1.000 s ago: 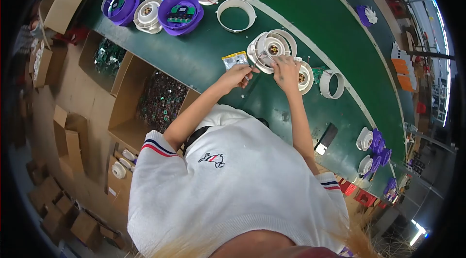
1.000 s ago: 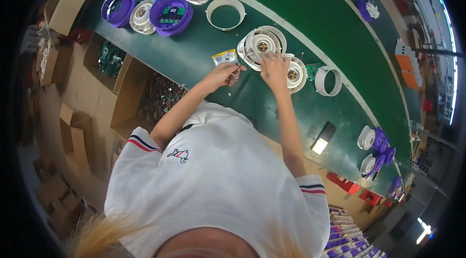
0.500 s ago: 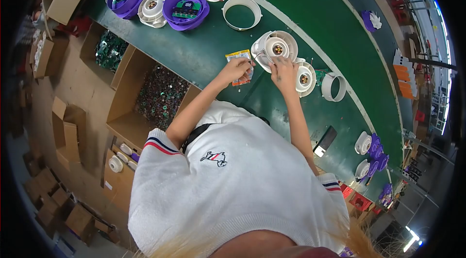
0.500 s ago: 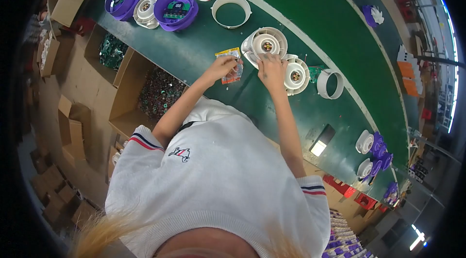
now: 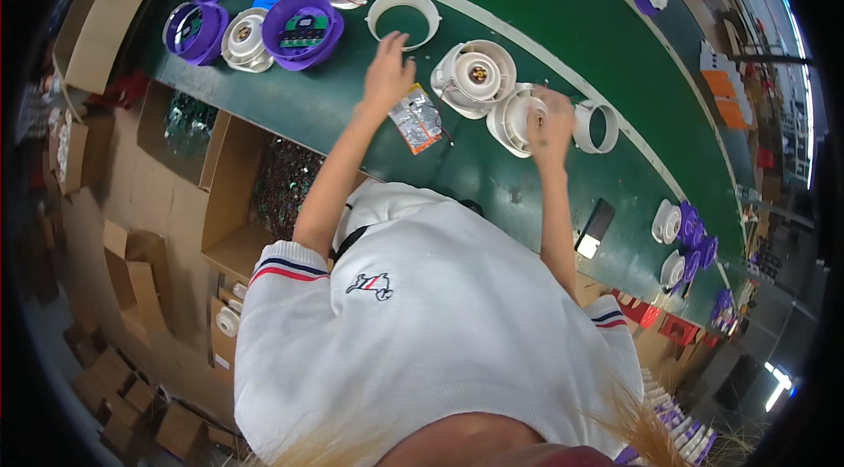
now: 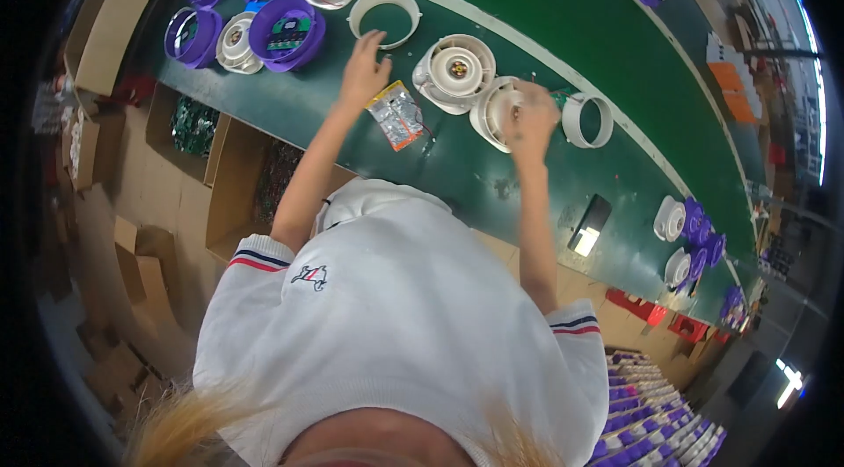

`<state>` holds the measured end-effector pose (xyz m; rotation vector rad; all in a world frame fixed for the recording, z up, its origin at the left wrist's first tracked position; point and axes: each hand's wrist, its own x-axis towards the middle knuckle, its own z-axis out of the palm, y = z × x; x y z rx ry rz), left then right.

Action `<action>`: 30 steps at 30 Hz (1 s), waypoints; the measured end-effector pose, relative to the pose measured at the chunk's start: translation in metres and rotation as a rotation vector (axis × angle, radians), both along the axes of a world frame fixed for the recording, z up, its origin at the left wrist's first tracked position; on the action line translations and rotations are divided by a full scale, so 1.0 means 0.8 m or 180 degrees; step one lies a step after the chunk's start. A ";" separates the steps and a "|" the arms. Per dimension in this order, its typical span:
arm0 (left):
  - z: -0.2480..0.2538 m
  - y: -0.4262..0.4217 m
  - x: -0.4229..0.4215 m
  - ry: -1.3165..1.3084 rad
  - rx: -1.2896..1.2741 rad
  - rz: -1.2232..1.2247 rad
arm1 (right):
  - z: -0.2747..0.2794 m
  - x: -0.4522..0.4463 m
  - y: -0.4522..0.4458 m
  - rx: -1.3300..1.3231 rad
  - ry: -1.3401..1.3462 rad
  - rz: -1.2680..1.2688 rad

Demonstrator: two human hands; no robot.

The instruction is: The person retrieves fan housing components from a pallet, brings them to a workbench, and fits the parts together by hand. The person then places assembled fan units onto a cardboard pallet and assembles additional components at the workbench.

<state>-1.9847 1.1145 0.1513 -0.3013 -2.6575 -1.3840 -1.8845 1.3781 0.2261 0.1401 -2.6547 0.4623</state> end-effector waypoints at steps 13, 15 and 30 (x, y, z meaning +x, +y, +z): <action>-0.025 -0.017 -0.004 0.0062 -0.0774 -0.0264 | -0.060 0.093 0.120 0.0318 -0.0415 -0.1514; -0.028 -0.019 0.002 -0.0004 -0.0765 -0.0311 | -0.050 0.096 0.093 0.0369 -0.0437 -0.0948; -0.040 -0.019 0.008 0.0248 -0.0786 -0.0320 | 0.018 0.124 0.032 0.0483 -0.0732 0.0921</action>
